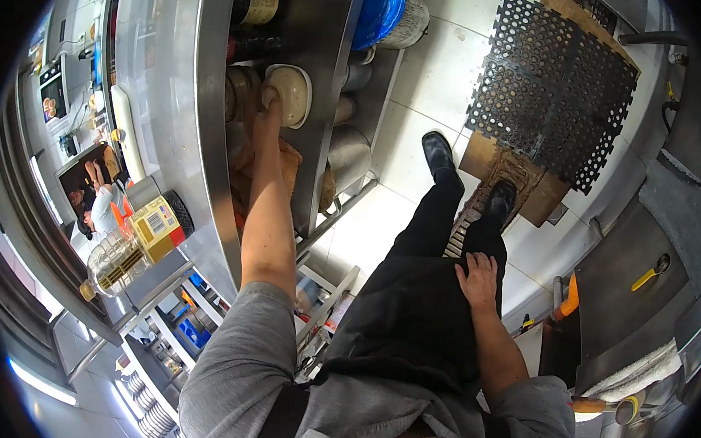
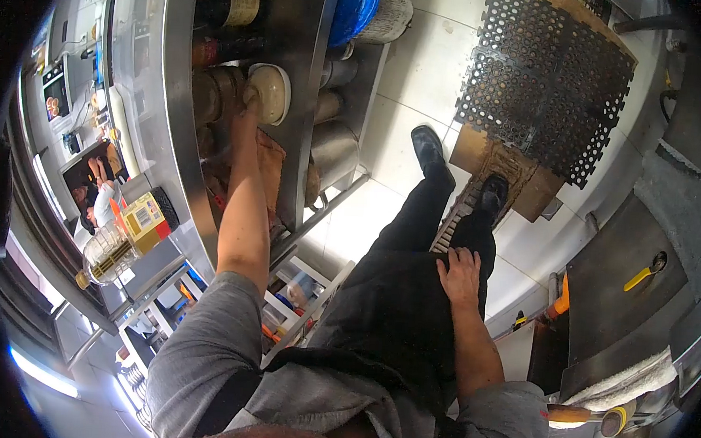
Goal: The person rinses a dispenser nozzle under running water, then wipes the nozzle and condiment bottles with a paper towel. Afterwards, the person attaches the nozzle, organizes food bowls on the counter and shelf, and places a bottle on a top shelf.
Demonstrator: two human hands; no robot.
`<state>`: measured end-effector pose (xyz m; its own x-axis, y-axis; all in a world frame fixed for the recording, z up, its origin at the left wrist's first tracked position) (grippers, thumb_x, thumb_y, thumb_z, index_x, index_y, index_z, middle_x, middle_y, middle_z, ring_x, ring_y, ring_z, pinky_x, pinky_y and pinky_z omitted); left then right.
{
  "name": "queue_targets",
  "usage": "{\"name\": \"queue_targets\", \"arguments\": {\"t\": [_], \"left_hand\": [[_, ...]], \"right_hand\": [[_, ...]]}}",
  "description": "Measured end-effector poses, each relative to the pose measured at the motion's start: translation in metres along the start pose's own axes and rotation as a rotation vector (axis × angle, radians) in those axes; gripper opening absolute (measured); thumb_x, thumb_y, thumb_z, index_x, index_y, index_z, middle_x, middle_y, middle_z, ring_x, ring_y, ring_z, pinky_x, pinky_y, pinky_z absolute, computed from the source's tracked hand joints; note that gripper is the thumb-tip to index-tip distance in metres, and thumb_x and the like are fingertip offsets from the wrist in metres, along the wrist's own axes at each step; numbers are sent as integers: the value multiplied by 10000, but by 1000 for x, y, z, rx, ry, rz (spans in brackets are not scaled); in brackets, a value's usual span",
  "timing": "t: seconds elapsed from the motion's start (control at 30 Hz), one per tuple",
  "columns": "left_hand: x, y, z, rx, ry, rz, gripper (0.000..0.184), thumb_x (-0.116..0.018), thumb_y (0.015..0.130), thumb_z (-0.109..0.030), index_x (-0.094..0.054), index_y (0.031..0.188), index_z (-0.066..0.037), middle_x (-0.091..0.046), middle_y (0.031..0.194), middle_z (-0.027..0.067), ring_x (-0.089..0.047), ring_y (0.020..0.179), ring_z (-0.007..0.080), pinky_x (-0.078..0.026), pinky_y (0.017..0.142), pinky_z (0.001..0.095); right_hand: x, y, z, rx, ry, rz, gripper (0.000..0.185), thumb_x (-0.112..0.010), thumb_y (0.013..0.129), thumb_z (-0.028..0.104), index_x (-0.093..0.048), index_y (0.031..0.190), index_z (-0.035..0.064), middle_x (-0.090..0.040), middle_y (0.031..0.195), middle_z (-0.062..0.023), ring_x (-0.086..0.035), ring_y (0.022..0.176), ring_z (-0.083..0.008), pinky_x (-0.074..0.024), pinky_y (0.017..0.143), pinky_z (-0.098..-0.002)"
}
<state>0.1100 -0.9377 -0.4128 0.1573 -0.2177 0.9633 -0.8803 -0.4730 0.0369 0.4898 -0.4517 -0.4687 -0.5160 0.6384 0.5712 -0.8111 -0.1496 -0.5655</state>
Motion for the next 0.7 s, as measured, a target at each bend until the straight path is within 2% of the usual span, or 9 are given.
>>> {"name": "queue_targets", "arguments": {"t": [0.03,0.1,0.13,0.2,0.23,0.3,0.5,0.63,0.7], "left_hand": [[13,-22,-24,2,3,-2,569,-659,784,-324,-555,1290,-84,-638,1180,175,-612,1106,304,-482,935,375],[45,-93,-86,581,-524,40,451,-513,941,-200,-455,1381,-116,-616,1106,187,-628,1034,284,-538,758,359],[35,-91,-61,579,-524,40,451,-513,941,-200,-455,1381,-116,-616,1106,187,-628,1034,284,-538,758,359],[-6,-94,9,696,-741,263,395,-424,967,-88,-426,1361,-100,-591,1069,190,-638,953,290,-563,690,342],[-10,-99,4,699,-741,265,395,-424,967,-88,-426,1361,-100,-591,1069,190,-638,953,290,-563,690,342],[-28,-113,-8,758,-1279,216,243,-457,956,-73,-525,1131,81,-623,1047,186,-650,963,303,-563,779,360],[-24,-108,-43,758,-1328,45,236,-422,963,-41,-510,1123,109,-590,1078,221,-629,993,328,-575,838,375],[-39,-90,-17,813,-1402,63,217,-413,962,-12,-513,1113,107,-590,1042,215,-630,971,329,-579,855,387],[-43,-84,-15,839,-1378,78,280,-385,1019,-106,-499,1183,92,-597,1069,215,-642,912,281,-592,767,334]], "right_hand": [[-1,0,0,-2,-4,1,395,-658,860,313,-643,1120,16,-619,1121,-164,-555,1145,-307,-341,1068,-502],[-1,2,1,-3,-4,-1,396,-658,860,312,-642,1121,15,-619,1124,-164,-554,1146,-308,-339,1069,-504],[-1,3,1,-4,1,1,396,-654,862,314,-643,1122,15,-618,1125,-164,-553,1146,-308,-337,1070,-506],[-1,4,1,-9,2,4,396,-650,865,315,-643,1124,15,-617,1126,-165,-553,1145,-309,-336,1070,-508],[0,5,1,-8,7,6,398,-646,867,317,-643,1126,16,-616,1129,-164,-553,1145,-309,-335,1070,-508],[0,5,0,-7,10,11,399,-643,869,319,-643,1129,17,-615,1131,-164,-552,1144,-309,-334,1070,-508],[-1,7,-1,-13,7,36,402,-636,871,327,-647,1130,20,-614,1135,-158,-552,1145,-303,-336,1069,-505],[0,8,-1,-15,0,37,401,-634,873,325,-649,1131,19,-617,1130,-154,-553,1144,-300,-336,1069,-505],[3,9,0,-7,-3,37,400,-636,873,323,-649,1132,18,-619,1128,-152,-553,1142,-299,-337,1068,-505]]}}
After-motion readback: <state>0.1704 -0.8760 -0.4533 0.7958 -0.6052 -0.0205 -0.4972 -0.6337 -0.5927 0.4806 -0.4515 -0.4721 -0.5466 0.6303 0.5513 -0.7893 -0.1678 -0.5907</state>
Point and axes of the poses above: each hand's wrist, its own y-axis towards the middle knuckle, its own x-axis out of the back of the hand, z = x × y, the point moved 4 cm from there along y, towards the middle knuckle
